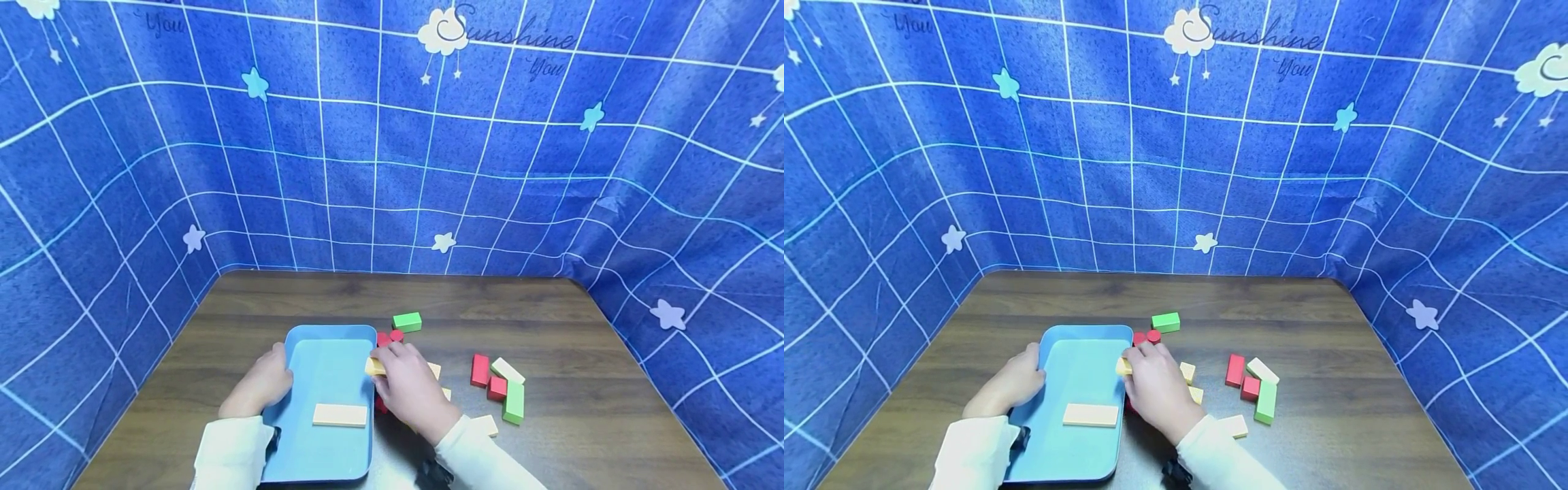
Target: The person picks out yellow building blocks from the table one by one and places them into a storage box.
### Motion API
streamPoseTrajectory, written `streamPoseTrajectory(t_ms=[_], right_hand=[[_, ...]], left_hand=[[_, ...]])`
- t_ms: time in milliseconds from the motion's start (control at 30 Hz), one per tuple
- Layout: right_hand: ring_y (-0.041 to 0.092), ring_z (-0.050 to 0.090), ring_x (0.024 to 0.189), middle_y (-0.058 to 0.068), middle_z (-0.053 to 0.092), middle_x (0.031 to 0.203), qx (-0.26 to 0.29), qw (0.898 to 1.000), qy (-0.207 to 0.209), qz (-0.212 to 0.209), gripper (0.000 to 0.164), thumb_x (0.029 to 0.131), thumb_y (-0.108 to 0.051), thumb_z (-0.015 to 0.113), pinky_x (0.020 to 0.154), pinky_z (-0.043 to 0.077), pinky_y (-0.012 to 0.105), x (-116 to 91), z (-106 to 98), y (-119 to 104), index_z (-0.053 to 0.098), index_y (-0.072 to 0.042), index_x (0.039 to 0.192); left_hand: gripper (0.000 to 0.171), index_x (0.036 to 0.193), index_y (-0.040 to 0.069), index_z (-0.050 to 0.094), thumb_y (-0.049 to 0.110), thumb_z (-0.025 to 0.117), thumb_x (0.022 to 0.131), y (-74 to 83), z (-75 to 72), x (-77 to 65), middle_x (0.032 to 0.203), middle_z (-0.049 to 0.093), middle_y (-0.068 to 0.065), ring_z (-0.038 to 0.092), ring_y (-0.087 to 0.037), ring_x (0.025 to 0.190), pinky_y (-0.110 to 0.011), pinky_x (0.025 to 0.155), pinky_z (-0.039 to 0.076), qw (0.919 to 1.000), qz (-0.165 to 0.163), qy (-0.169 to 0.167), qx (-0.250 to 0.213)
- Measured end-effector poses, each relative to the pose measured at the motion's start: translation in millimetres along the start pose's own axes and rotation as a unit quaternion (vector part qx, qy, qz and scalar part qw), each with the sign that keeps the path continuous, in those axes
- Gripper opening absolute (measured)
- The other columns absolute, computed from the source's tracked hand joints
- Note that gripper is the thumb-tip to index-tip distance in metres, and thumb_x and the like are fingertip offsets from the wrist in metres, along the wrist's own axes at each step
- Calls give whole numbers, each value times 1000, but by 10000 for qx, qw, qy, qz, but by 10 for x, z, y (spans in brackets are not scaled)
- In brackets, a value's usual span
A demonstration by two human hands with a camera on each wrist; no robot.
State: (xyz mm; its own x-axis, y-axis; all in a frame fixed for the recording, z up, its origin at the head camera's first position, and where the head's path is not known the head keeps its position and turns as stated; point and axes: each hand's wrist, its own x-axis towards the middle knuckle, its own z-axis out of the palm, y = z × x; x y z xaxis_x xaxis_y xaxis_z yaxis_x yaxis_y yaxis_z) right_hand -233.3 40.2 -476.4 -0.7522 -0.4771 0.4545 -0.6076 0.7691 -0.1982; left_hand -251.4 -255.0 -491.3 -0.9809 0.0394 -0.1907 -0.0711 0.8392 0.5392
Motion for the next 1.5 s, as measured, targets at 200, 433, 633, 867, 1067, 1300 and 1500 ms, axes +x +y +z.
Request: streamPoseTrajectory(t_ms=[200,433,633,867,1067,1300,1500], right_hand=[[18,62,94,-1,71,106,143,9994,12,-306,34,87,-24,81,86,55,31,-40,37,-99,70,-14,118],[16,61,93,-3,69,105,164,9989,43,-435,35,87,-23,81,85,55,29,-57,84,-149,69,-15,119],[15,61,94,-4,70,106,143,9991,19,-395,35,88,-24,81,86,55,29,-65,100,-165,69,-16,120],[16,62,96,-4,70,107,165,9986,83,-492,33,88,-23,80,88,55,28,-66,67,-203,70,-15,119],[16,61,97,-4,70,108,230,9974,202,-652,33,88,-21,80,88,55,27,-71,72,-221,71,-15,119],[16,61,97,-4,69,109,329,9957,289,-816,33,87,-19,80,87,55,27,-79,82,-234,72,-16,119],[15,62,96,-4,69,108,367,9948,349,-881,32,87,-18,80,87,54,28,-83,94,-247,73,-15,118]], left_hand=[[58,149,-19,22,4,41,100,-17,14,4,143,47,-39,56,-46,121,-70,103,45,10000,3,-3,-30],[60,148,-22,21,4,42,98,-15,4,33,142,46,-42,55,-48,124,-68,103,46,9999,64,28,126],[61,148,-24,20,4,42,98,-14,-7,34,144,44,-44,54,-49,126,-66,102,46,9997,94,29,216],[62,149,-24,19,5,42,99,-16,-7,24,144,43,-44,54,-49,126,-67,103,46,9998,72,23,195],[63,150,-24,17,5,41,99,-26,0,36,148,40,-44,50,-51,132,-67,107,43,9997,75,23,211],[63,150,-24,17,4,41,99,-12,-8,20,148,40,-43,52,-49,129,-67,105,44,9998,80,13,170],[63,150,-24,16,5,41,99,0,-15,15,150,38,-44,50,-50,131,-68,106,43,9999,69,-11,157]])
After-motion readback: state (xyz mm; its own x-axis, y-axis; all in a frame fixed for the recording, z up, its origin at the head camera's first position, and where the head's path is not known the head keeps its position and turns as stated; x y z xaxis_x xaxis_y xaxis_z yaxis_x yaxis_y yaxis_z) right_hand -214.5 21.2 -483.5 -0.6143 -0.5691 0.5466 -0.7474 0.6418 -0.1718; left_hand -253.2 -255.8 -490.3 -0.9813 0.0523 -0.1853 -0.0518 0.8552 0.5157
